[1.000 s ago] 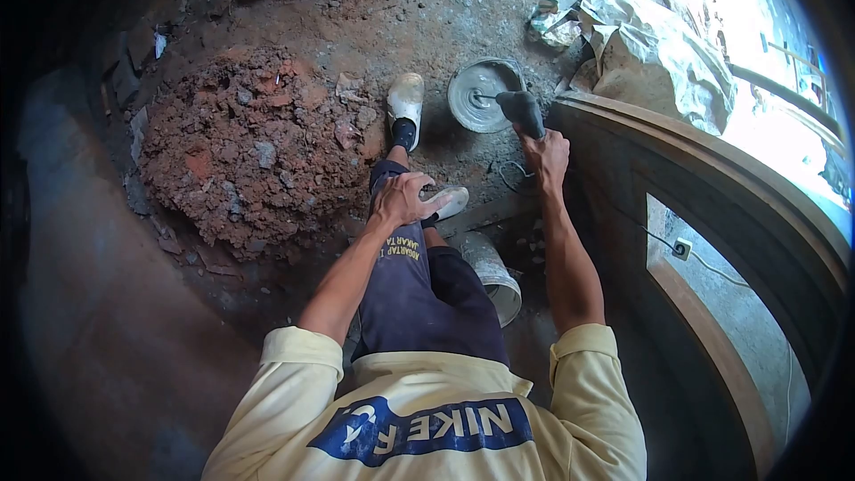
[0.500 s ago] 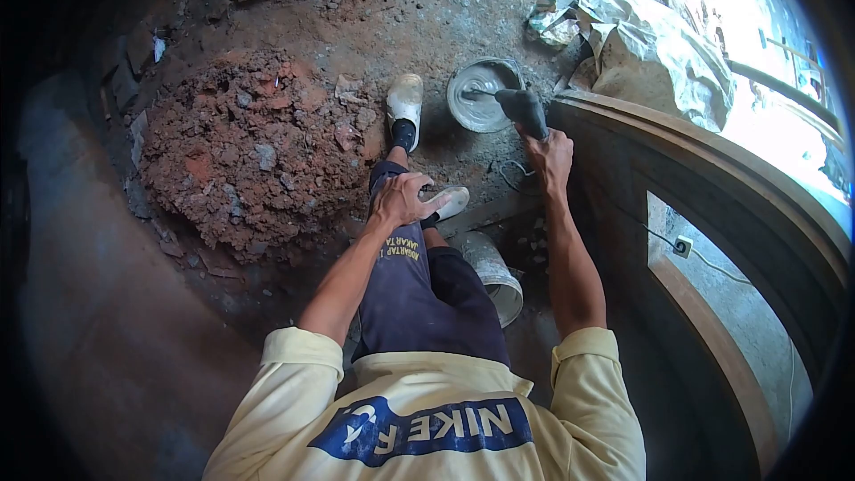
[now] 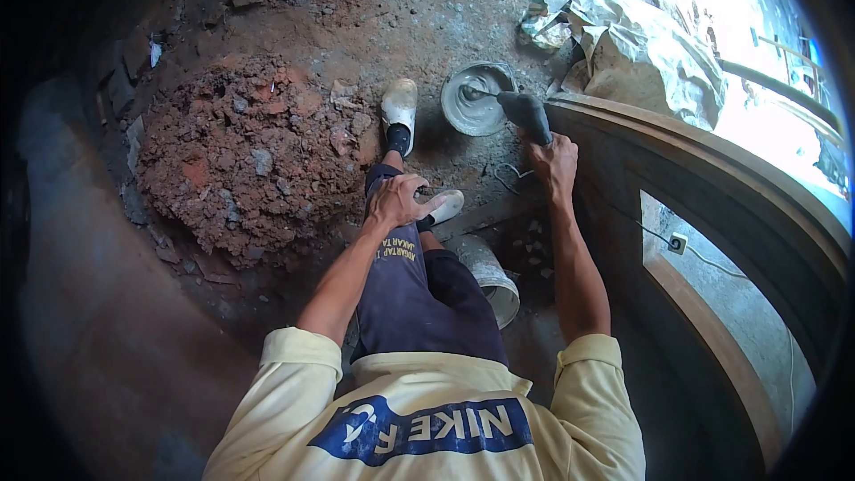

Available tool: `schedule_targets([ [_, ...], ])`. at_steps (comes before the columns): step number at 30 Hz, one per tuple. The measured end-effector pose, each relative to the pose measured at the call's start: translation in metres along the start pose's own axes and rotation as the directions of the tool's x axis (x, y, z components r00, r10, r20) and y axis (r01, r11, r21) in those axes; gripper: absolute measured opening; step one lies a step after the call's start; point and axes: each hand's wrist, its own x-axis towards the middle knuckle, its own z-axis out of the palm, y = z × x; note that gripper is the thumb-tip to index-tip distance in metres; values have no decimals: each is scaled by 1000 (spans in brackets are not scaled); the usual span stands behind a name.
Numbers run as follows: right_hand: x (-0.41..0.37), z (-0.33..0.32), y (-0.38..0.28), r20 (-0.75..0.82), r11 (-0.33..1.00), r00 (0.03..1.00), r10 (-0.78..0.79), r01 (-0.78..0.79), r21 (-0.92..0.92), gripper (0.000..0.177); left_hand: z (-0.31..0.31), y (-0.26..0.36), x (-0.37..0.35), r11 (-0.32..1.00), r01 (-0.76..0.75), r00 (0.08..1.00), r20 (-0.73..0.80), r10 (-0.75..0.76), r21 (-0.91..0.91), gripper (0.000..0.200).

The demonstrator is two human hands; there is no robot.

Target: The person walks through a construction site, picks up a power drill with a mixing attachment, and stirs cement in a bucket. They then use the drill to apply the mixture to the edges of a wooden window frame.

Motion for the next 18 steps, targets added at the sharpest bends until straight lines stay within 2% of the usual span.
schedule_targets([
  [6,-13,-14,-1,-30,999,999,-26,27,31,62,6,-4,1,1000,-6,999,-35,6,2,69],
  [14,-15,-7,0,-82,997,997,8,-1,83,61,2,-2,2,999,28,1000,0,-28,17,69],
  [16,-6,1,2,-25,999,999,37,-36,23,64,4,-3,1,1000,29,1000,12,-29,8,69],
  [18,5,24,23,-78,1000,997,-12,11,-14,64,2,-2,0,999,42,999,12,-42,25,69],
])
